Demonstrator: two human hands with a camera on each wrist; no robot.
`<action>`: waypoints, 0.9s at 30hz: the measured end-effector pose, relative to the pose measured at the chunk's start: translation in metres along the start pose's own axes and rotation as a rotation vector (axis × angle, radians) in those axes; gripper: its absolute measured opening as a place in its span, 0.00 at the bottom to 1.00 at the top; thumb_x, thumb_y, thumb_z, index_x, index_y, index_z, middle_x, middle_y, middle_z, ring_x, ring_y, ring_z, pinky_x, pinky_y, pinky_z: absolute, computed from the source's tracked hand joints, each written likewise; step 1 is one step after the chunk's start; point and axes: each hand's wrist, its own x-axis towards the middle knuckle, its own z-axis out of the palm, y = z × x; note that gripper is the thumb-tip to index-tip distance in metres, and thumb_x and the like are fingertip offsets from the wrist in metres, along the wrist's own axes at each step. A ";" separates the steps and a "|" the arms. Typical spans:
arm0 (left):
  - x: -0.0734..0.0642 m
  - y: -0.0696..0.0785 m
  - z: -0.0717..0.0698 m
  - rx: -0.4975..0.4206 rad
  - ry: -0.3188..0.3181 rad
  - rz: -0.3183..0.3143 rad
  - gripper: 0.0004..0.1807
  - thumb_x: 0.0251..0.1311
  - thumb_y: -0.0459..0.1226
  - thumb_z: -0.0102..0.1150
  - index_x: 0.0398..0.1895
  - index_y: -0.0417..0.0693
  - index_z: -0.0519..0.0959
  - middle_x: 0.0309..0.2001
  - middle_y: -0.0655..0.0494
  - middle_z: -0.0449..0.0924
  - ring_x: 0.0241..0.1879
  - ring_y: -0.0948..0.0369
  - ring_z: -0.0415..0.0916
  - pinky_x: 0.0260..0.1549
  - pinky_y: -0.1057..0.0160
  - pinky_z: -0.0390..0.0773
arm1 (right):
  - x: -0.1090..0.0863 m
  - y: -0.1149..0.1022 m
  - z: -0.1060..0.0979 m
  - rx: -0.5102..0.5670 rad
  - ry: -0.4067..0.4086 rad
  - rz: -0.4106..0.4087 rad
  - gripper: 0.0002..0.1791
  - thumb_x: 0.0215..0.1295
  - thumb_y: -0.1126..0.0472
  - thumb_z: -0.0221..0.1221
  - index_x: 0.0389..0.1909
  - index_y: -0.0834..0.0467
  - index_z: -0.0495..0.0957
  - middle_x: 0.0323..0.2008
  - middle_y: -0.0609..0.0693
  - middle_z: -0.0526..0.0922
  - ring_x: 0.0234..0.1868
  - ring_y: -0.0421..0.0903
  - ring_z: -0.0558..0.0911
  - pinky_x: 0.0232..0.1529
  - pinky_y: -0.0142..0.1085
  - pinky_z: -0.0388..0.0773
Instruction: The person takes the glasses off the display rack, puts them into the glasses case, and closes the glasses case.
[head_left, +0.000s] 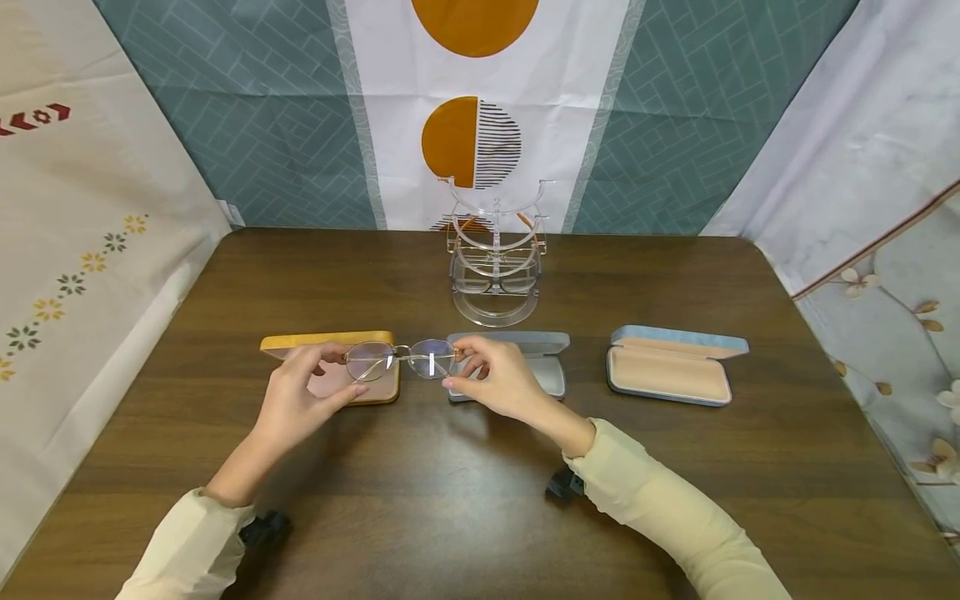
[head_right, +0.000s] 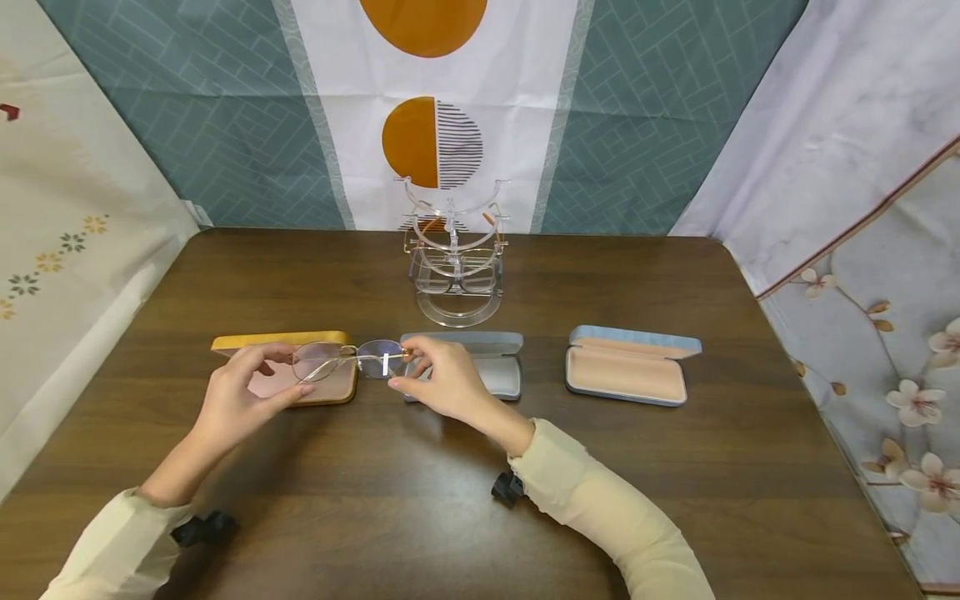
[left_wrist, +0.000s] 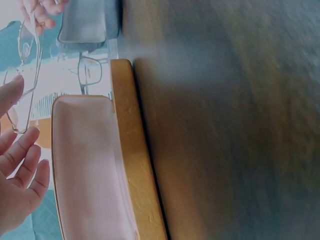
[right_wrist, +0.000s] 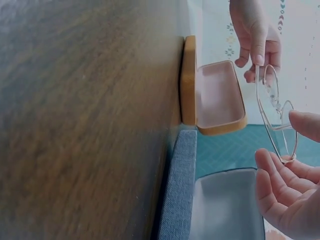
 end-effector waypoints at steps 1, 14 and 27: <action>0.000 -0.001 0.000 0.004 -0.002 -0.004 0.29 0.25 0.28 0.76 0.39 0.36 0.76 0.32 0.49 0.78 0.33 0.54 0.70 0.32 0.68 0.67 | 0.001 0.000 0.001 -0.009 -0.001 -0.002 0.22 0.50 0.62 0.66 0.46 0.67 0.74 0.37 0.56 0.81 0.30 0.43 0.81 0.33 0.42 0.77; -0.005 -0.012 -0.005 0.041 -0.020 -0.039 0.27 0.25 0.27 0.75 0.37 0.35 0.77 0.31 0.50 0.78 0.34 0.60 0.70 0.32 0.70 0.66 | 0.011 -0.001 0.016 -0.061 -0.041 0.013 0.21 0.50 0.60 0.66 0.44 0.67 0.75 0.36 0.54 0.81 0.29 0.42 0.81 0.28 0.29 0.74; -0.011 -0.028 -0.011 0.116 -0.044 -0.045 0.28 0.24 0.27 0.75 0.38 0.36 0.77 0.30 0.48 0.78 0.30 0.54 0.71 0.29 0.69 0.69 | 0.024 -0.007 0.030 -0.175 -0.096 0.074 0.22 0.52 0.57 0.66 0.46 0.64 0.75 0.37 0.52 0.82 0.27 0.37 0.80 0.39 0.34 0.73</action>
